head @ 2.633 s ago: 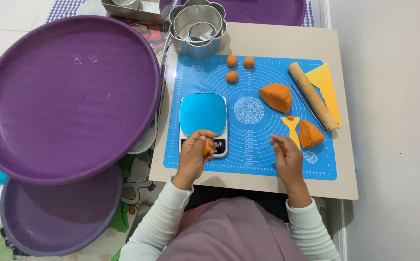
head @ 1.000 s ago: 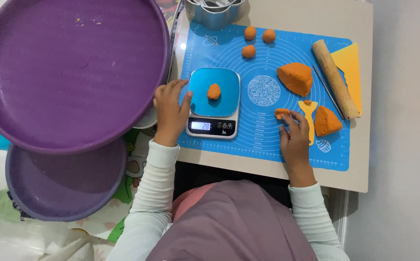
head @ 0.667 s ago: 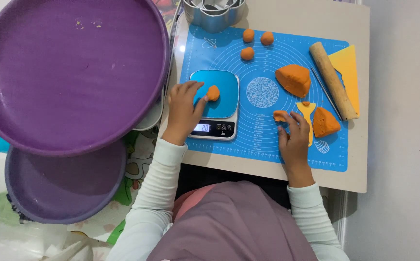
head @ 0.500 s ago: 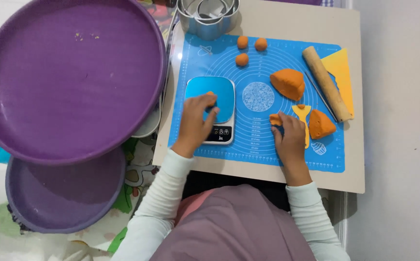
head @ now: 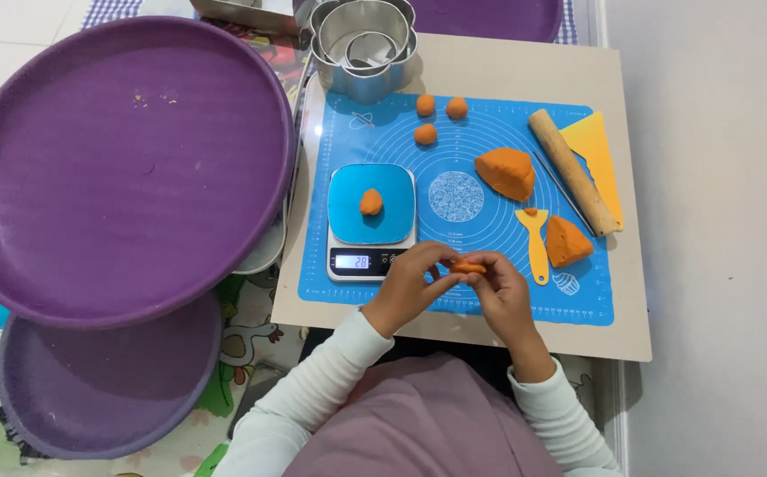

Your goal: The person is portioning out dough by cutting it into pieces, rolling them into balls, and weighing them on a digital scale to ensure uniformity.

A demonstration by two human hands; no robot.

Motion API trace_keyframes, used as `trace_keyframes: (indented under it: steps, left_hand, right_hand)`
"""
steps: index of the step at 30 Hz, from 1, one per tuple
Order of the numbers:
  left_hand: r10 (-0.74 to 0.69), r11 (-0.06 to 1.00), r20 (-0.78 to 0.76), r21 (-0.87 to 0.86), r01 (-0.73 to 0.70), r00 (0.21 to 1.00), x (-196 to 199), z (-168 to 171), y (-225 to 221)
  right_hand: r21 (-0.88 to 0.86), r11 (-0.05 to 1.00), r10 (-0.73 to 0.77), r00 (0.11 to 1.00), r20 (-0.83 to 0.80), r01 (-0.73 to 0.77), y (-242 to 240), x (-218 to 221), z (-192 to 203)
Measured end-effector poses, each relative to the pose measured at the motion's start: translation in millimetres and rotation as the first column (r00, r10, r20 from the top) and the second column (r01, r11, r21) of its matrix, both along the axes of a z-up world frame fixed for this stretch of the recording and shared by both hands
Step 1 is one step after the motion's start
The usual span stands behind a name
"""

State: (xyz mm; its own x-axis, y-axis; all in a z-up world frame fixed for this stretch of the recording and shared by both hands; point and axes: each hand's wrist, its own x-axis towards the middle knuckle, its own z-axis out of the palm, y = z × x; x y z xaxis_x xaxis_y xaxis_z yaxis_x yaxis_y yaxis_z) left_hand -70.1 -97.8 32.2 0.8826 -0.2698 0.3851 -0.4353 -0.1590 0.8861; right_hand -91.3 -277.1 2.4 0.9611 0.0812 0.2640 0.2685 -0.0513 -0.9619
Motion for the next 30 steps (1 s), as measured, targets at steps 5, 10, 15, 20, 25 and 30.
trace_keyframes:
  steps: [5, 10, 15, 20, 25, 30]
  left_hand:
    - [-0.062, 0.997, -0.051, -0.049, 0.060, 0.997, -4, 11, 3]
    - [-0.047, 0.986, -0.134, -0.163, 0.025, 0.990, -1, -22, -2]
    - [-0.066, 0.938, -0.220, -0.347, -0.015, 0.973, -3, -29, -3]
    - [-0.101, 0.861, -0.300, -0.505, -0.068, 0.948, -1, -3, 27]
    - [0.394, 0.916, -0.195, 0.006, -0.400, 0.898, 31, 6, 80]
    - [0.586, 0.710, 0.229, 0.318, -0.628, 0.778, 45, -15, 91]
  right_hand:
    - [0.041, 0.998, 0.048, 0.997, -0.056, -0.046, -3, 0, -16]
    - [0.022, 0.997, 0.074, 0.996, -0.058, -0.073, 3, 0, -25]
    - [-0.061, 0.998, 0.026, 1.000, 0.009, -0.026, 4, 5, -29]
    - [-0.099, 0.981, -0.165, 0.986, -0.005, 0.164, -28, 28, -35]
    - [-0.197, 0.953, -0.227, 0.973, 0.036, 0.230, -40, 28, -17]
    - [-0.245, 0.931, -0.256, 0.963, 0.085, 0.270, -43, 37, -32]
